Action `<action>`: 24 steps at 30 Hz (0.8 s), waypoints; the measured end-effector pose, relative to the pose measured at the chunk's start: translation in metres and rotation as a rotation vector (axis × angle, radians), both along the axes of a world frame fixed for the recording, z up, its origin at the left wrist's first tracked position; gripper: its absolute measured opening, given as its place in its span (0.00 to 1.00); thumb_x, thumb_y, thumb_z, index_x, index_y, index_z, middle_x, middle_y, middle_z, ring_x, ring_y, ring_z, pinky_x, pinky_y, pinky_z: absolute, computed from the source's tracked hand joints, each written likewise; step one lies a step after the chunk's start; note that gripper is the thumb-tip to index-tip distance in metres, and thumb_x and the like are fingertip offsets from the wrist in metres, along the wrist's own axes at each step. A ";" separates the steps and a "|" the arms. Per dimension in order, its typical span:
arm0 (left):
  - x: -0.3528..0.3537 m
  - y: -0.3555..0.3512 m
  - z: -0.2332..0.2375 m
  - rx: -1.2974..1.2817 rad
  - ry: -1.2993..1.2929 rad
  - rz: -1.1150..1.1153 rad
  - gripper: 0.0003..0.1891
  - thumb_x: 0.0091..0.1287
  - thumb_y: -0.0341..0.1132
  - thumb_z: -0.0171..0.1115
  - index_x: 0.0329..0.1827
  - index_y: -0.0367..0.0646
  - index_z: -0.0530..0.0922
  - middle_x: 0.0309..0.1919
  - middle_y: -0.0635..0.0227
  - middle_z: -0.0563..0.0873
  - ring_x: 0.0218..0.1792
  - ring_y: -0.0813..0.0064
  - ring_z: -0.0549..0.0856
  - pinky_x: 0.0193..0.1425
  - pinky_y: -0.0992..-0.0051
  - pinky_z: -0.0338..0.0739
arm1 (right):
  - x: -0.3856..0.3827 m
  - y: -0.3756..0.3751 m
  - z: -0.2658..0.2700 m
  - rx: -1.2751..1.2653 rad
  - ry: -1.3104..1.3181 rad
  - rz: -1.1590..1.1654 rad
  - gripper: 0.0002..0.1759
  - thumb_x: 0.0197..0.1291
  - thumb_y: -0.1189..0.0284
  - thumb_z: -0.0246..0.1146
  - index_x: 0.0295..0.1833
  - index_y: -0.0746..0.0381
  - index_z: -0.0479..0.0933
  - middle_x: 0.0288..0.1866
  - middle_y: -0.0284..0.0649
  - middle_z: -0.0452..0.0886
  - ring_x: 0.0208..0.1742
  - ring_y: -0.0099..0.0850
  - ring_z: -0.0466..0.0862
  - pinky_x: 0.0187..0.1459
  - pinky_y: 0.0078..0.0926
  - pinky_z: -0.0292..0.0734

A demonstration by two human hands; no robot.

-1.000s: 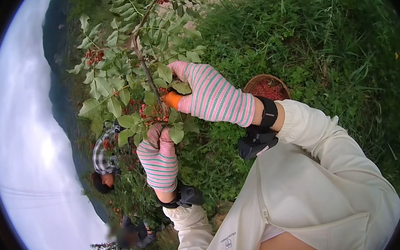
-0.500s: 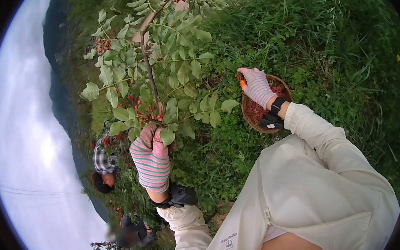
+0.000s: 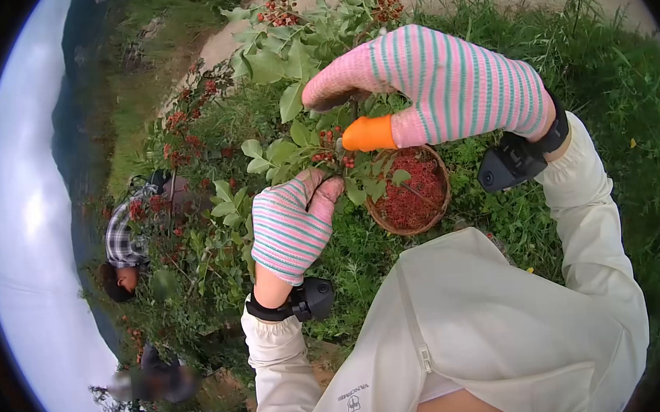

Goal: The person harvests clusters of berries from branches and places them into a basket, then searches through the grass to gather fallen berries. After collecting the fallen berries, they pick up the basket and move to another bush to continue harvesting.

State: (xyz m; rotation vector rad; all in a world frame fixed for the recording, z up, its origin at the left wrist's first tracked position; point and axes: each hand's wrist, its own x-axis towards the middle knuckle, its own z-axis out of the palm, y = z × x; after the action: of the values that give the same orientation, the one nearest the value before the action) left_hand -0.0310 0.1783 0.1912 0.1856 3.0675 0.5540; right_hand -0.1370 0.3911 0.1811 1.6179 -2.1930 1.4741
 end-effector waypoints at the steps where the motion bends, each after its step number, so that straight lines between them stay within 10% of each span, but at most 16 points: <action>1: 0.001 -0.001 -0.004 0.019 0.003 -0.003 0.11 0.60 0.37 0.60 0.30 0.36 0.79 0.15 0.54 0.76 0.19 0.56 0.77 0.24 0.70 0.71 | -0.006 -0.006 0.004 0.019 0.003 -0.003 0.27 0.50 0.70 0.66 0.58 0.63 0.71 0.49 0.41 0.79 0.49 0.30 0.80 0.52 0.28 0.74; 4: 0.005 -0.002 -0.014 -0.032 0.007 -0.055 0.12 0.60 0.39 0.60 0.27 0.38 0.78 0.17 0.53 0.76 0.21 0.53 0.78 0.24 0.65 0.71 | -0.026 -0.032 -0.003 0.129 -0.199 0.530 0.42 0.44 0.77 0.62 0.69 0.59 0.56 0.62 0.45 0.69 0.62 0.31 0.70 0.62 0.29 0.65; 8: 0.012 -0.002 -0.016 -0.033 -0.001 -0.104 0.12 0.60 0.40 0.60 0.28 0.39 0.78 0.16 0.53 0.76 0.20 0.53 0.77 0.24 0.64 0.71 | -0.034 -0.040 -0.012 0.457 -0.302 0.596 0.43 0.46 0.79 0.60 0.70 0.58 0.54 0.63 0.45 0.68 0.62 0.30 0.68 0.62 0.26 0.63; 24: 0.032 -0.004 -0.018 0.035 -0.038 -0.114 0.11 0.59 0.40 0.60 0.28 0.40 0.78 0.15 0.54 0.76 0.20 0.54 0.78 0.24 0.65 0.71 | -0.027 -0.037 -0.027 0.377 -0.553 0.697 0.43 0.42 0.69 0.66 0.65 0.69 0.57 0.52 0.37 0.71 0.52 0.22 0.67 0.59 0.23 0.63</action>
State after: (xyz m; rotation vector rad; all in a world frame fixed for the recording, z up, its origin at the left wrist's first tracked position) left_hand 0.0013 0.1745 0.1734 0.3437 2.9886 0.5984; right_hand -0.1643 0.3542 0.1540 2.5570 -2.4085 1.9453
